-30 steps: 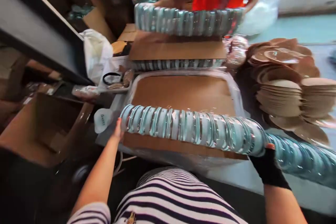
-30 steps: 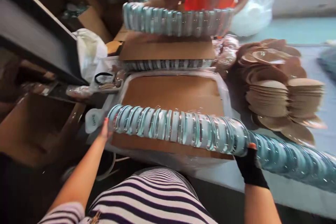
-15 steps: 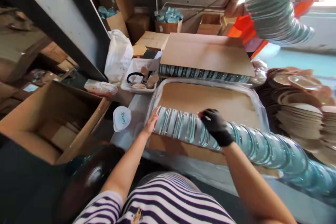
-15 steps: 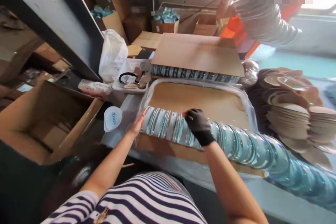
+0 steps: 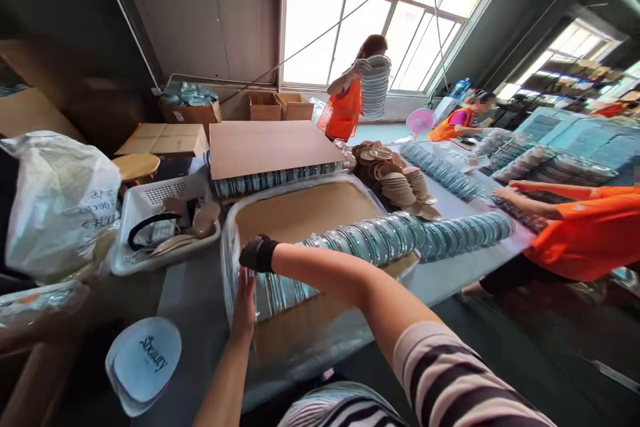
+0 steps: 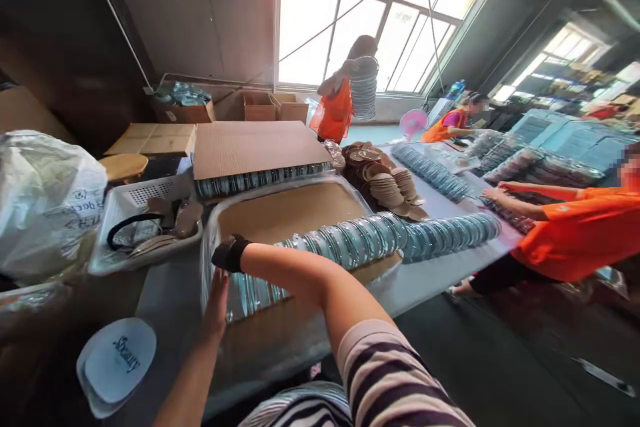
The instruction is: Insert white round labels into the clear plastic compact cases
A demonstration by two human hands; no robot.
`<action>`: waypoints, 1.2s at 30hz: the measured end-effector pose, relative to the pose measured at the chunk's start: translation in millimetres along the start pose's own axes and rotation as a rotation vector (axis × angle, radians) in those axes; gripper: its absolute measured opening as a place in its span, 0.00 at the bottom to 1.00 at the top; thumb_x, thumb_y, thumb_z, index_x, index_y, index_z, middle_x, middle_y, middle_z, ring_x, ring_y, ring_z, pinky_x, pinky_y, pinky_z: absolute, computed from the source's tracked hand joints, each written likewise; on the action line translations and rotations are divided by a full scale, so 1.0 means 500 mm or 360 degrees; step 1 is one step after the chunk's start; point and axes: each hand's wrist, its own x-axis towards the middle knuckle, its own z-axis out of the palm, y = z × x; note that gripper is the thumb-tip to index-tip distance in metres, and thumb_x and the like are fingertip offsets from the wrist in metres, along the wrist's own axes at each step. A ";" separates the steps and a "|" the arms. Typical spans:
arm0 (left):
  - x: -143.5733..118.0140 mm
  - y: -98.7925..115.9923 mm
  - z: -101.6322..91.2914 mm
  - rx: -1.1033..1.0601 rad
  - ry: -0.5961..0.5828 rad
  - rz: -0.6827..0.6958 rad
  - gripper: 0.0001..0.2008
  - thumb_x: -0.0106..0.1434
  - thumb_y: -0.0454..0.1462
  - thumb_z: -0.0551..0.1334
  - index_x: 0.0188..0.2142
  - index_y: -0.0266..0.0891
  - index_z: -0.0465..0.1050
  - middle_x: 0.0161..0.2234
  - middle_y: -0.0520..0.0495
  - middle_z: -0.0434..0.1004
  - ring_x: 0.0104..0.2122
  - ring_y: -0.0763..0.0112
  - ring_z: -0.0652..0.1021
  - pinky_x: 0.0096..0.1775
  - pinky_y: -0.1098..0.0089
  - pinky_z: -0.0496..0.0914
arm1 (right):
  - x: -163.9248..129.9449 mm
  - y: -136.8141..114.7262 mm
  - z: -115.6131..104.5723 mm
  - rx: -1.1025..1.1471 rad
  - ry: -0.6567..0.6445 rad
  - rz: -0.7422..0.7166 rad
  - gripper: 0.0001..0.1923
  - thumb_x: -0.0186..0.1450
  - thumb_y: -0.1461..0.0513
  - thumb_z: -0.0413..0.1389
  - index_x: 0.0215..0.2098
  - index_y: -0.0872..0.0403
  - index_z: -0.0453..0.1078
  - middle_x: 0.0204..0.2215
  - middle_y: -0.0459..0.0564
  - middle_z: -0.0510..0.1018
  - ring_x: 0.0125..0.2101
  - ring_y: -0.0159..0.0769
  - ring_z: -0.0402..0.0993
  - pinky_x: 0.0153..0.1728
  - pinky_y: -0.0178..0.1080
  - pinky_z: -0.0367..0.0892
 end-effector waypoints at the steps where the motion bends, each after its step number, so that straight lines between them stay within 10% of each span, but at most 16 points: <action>1: -0.005 0.011 0.003 -0.0053 -0.0016 0.0006 0.40 0.64 0.61 0.50 0.70 0.52 0.46 0.72 0.50 0.43 0.71 0.59 0.45 0.68 0.55 0.47 | -0.019 -0.004 0.008 0.0010 0.0028 0.0003 0.12 0.64 0.68 0.53 0.40 0.58 0.78 0.43 0.60 0.82 0.43 0.48 0.78 0.42 0.47 0.71; 7: -0.023 0.078 0.018 -0.0343 0.0111 0.0150 0.31 0.68 0.52 0.54 0.67 0.44 0.58 0.69 0.48 0.55 0.70 0.61 0.51 0.68 0.61 0.47 | -0.133 -0.064 0.158 0.0335 0.0352 0.0278 0.16 0.69 0.58 0.49 0.44 0.56 0.76 0.41 0.58 0.82 0.41 0.46 0.78 0.37 0.39 0.66; 13: -0.014 0.067 0.011 -0.0351 0.0117 0.0146 0.27 0.70 0.46 0.53 0.66 0.42 0.59 0.70 0.47 0.52 0.70 0.63 0.51 0.68 0.62 0.46 | -0.175 -0.166 0.319 0.0458 0.0219 0.0356 0.19 0.71 0.60 0.46 0.52 0.56 0.74 0.47 0.63 0.80 0.44 0.45 0.77 0.40 0.39 0.65; 20: -0.041 0.142 0.008 0.0362 0.0205 0.0559 0.30 0.61 0.48 0.65 0.62 0.46 0.67 0.69 0.44 0.55 0.70 0.51 0.50 0.69 0.53 0.40 | -0.205 0.004 0.164 0.0394 0.0485 0.0704 0.22 0.73 0.55 0.42 0.48 0.52 0.76 0.44 0.59 0.81 0.41 0.44 0.78 0.37 0.37 0.66; 26: -0.041 0.164 0.043 0.0856 -0.0130 0.0596 0.20 0.60 0.42 0.65 0.53 0.48 0.76 0.59 0.43 0.72 0.64 0.45 0.63 0.67 0.46 0.48 | -0.126 0.114 0.017 0.0286 -0.0097 0.0406 0.14 0.64 0.63 0.53 0.41 0.61 0.78 0.34 0.56 0.83 0.38 0.37 0.78 0.41 0.36 0.68; 30: -0.012 0.100 0.029 0.1146 -0.0045 0.0802 0.21 0.64 0.46 0.59 0.55 0.49 0.75 0.60 0.42 0.71 0.64 0.44 0.62 0.64 0.45 0.55 | -0.071 0.098 0.005 0.0247 -0.0131 0.0293 0.07 0.59 0.65 0.58 0.34 0.54 0.78 0.27 0.42 0.82 0.40 0.37 0.77 0.40 0.36 0.69; 36: 0.000 0.091 0.016 0.1233 -0.0081 0.0956 0.22 0.67 0.46 0.54 0.55 0.42 0.74 0.59 0.37 0.71 0.62 0.47 0.65 0.63 0.45 0.57 | -0.122 0.079 0.056 0.0157 0.0091 0.0078 0.12 0.62 0.64 0.58 0.43 0.55 0.78 0.44 0.57 0.82 0.44 0.44 0.78 0.41 0.41 0.70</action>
